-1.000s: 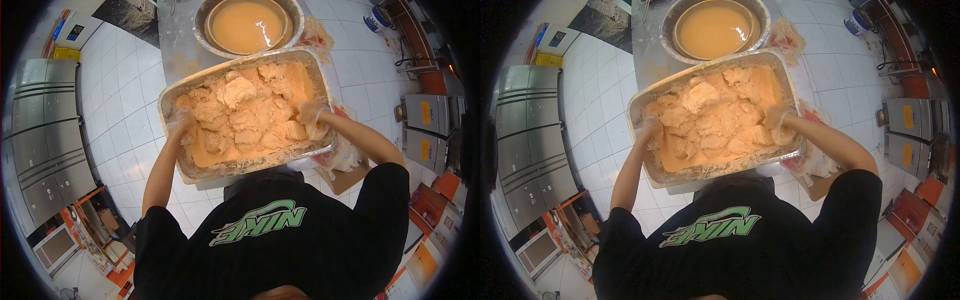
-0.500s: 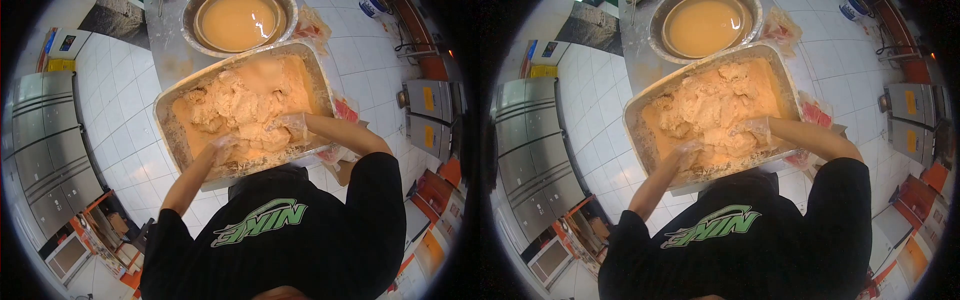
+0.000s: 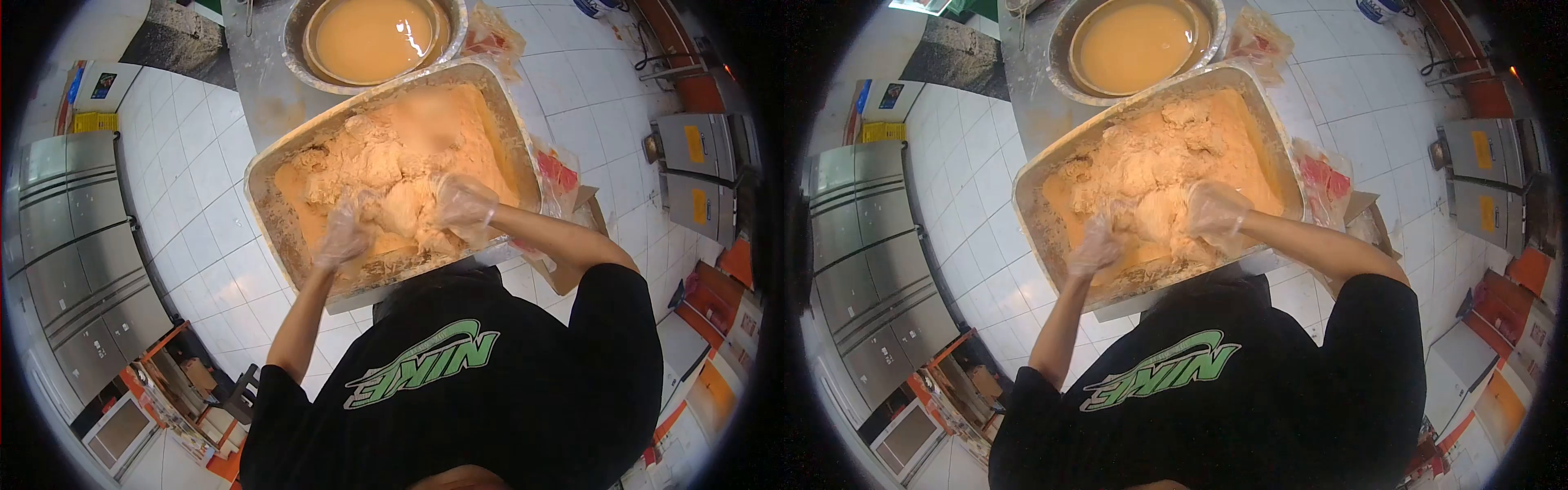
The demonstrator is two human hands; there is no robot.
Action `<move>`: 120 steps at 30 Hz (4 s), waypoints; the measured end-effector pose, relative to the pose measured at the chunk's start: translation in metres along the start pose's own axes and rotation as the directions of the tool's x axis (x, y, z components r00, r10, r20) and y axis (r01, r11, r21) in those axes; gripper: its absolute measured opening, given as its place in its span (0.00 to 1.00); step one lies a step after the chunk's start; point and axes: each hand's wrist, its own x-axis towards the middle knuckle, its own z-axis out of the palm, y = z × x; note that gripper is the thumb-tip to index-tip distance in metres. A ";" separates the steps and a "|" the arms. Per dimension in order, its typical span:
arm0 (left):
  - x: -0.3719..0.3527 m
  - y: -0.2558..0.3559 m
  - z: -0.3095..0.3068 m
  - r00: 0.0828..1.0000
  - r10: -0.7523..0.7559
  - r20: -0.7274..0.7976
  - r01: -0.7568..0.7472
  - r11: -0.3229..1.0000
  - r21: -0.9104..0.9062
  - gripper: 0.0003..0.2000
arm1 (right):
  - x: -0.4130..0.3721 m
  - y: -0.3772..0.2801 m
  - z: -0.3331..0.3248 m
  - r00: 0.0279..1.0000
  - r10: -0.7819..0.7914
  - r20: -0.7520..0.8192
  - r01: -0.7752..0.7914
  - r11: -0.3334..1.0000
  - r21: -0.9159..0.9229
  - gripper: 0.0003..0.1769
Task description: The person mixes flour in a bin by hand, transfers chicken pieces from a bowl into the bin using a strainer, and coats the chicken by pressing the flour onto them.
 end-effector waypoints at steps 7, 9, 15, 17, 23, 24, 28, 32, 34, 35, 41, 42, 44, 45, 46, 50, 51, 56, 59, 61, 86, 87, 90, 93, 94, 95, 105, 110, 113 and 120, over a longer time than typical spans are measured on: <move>-0.012 -0.153 0.028 0.959 -0.164 0.230 0.276 0.711 -0.647 0.17 | -0.055 0.055 -0.010 0.953 0.232 0.192 -0.274 0.933 0.235 0.22; -0.011 -0.164 0.046 0.910 -0.213 0.355 0.400 0.677 -0.618 0.16 | -0.041 0.075 0.011 0.854 0.325 0.406 -0.506 0.700 0.503 0.22; 0.018 -0.091 0.071 0.761 -0.042 0.648 0.623 0.328 -0.710 0.15 | -0.008 0.034 0.020 0.796 0.040 0.603 -0.563 -0.315 0.764 0.17; 0.030 -0.075 0.085 0.735 0.006 0.678 0.650 0.280 -0.706 0.15 | -0.003 0.022 0.020 0.812 -0.006 0.584 -0.549 -0.346 0.761 0.18; 0.037 -0.066 0.078 0.829 0.019 0.559 0.450 0.572 -0.686 0.14 | 0.003 0.008 0.004 0.835 -0.079 0.545 -0.540 -0.310 0.783 0.19; 0.036 -0.069 0.072 0.847 0.037 0.531 0.381 0.655 -0.653 0.14 | 0.008 0.018 0.007 0.973 -0.163 0.162 -0.154 0.060 0.986 0.19; 0.029 -0.079 0.044 0.889 0.131 0.439 0.090 0.890 -0.448 0.13 | 0.016 -0.003 -0.034 0.920 -0.344 0.188 0.358 0.932 -0.049 0.19; 0.011 -0.047 0.012 0.974 0.022 0.226 0.115 0.812 -0.572 0.11 | -0.008 -0.031 -0.036 0.999 0.003 -0.050 0.005 0.987 0.162 0.20; 0.002 -0.053 0.001 0.993 -0.002 0.114 0.075 0.767 -0.638 0.10 | -0.025 -0.015 -0.034 0.993 -0.072 -0.092 0.091 0.973 0.213 0.23; -0.002 -0.061 -0.005 0.977 -0.076 0.200 0.171 0.839 -0.517 0.12 | -0.034 -0.005 -0.033 0.988 -0.107 -0.115 0.132 0.963 0.237 0.25; -0.022 -0.169 0.067 0.955 -0.016 0.297 0.157 0.876 -0.457 0.17 | -0.038 0.037 -0.027 0.916 0.400 -0.008 -0.394 0.905 0.163 0.18; -0.016 -0.160 0.076 0.971 0.083 0.224 0.066 0.809 -0.584 0.18 | -0.029 0.041 -0.026 0.937 0.340 0.076 -0.344 0.937 0.056 0.16; 0.001 -0.122 0.091 0.904 -0.047 0.426 0.376 0.562 -0.737 0.19 | -0.012 0.050 -0.026 0.949 0.163 0.269 -0.125 0.980 -0.155 0.12; 0.008 -0.095 0.092 0.845 -0.088 0.528 0.515 0.398 -0.759 0.19 | -0.005 0.053 -0.025 0.920 0.059 0.388 0.043 0.968 -0.249 0.12; 0.014 -0.081 0.092 0.775 -0.091 0.625 0.628 0.221 -0.746 0.20 | 0.003 0.062 -0.013 0.907 0.126 0.402 -0.148 0.989 0.026 0.13; 0.037 -0.045 0.108 0.679 -0.007 0.734 0.734 -0.032 -0.679 0.19 | 0.022 0.087 0.040 0.862 0.254 0.439 -0.499 0.263 0.826 0.14; 0.040 -0.041 0.113 0.716 -0.002 0.698 0.697 0.033 -0.716 0.19 | 0.022 0.084 0.045 0.866 0.269 0.421 -0.440 0.014 0.898 0.12; 0.034 -0.038 0.112 0.924 0.029 0.380 0.250 0.706 -0.662 0.17 | 0.008 0.038 0.027 0.872 0.241 0.427 -0.424 -0.069 0.903 0.11; 0.011 -0.046 0.096 0.951 0.284 0.124 -0.296 0.950 0.094 0.17 | 0.023 0.044 0.052 0.912 0.320 0.258 -0.352 0.286 0.891 0.13; -0.005 -0.043 0.074 0.945 0.323 0.045 -0.321 0.900 0.293 0.16 | 0.017 0.033 0.055 0.969 0.242 0.056 -0.192 0.586 0.787 0.16; 0.050 -0.105 0.061 0.919 -0.332 0.214 0.352 0.442 -0.825 0.17 | 0.065 -0.002 -0.019 0.922 0.272 0.275 -0.366 0.380 0.850 0.28; 0.045 -0.097 0.057 0.936 -0.314 0.158 0.308 0.513 -0.801 0.17 | 0.063 -0.008 -0.024 0.939 0.264 0.221 -0.332 0.530 0.780 0.23; 0.046 -0.088 0.044 0.993 -0.113 0.033 0.106 0.730 -0.675 0.16 | 0.066 -0.024 -0.046 0.973 0.146 0.176 -0.207 0.892 0.402 0.24; 0.035 -0.059 0.011 0.973 -0.216 0.082 0.161 0.381 -0.910 0.18 | 0.052 -0.043 -0.044 0.978 0.028 -0.204 -0.001 0.992 0.130 0.24; 0.035 -0.066 0.007 0.961 -0.253 0.112 0.168 0.214 -0.962 0.20 | 0.048 -0.044 -0.039 0.938 -0.045 -0.343 0.108 0.980 0.169 0.22; 0.044 -0.121 0.020 0.958 -0.255 0.129 0.155 0.084 -0.984 0.25 | 0.044 -0.044 -0.034 0.874 -0.116 -0.473 0.222 0.959 0.176 0.21; 0.077 -0.179 -0.008 0.927 -0.367 -0.073 0.361 0.826 0.432 0.18 | -0.023 0.046 -0.045 0.701 0.712 -0.048 -0.546 0.578 0.607 0.28; 0.093 -0.174 -0.009 0.943 -0.296 0.149 0.304 0.952 -0.030 0.17 | 0.018 0.075 -0.018 0.961 0.247 0.123 -0.243 0.548 0.800 0.26; 0.121 -0.158 0.004 0.928 -0.163 0.336 0.252 0.936 -0.243 0.16 | 0.052 0.073 -0.011 0.991 -0.103 -0.085 0.130 0.607 0.784 0.25; 0.114 -0.119 0.017 0.936 -0.050 0.349 0.136 0.964 -0.228 0.16 | 0.079 0.035 -0.028 0.996 -0.087 0.032 0.058 0.851 0.521 0.18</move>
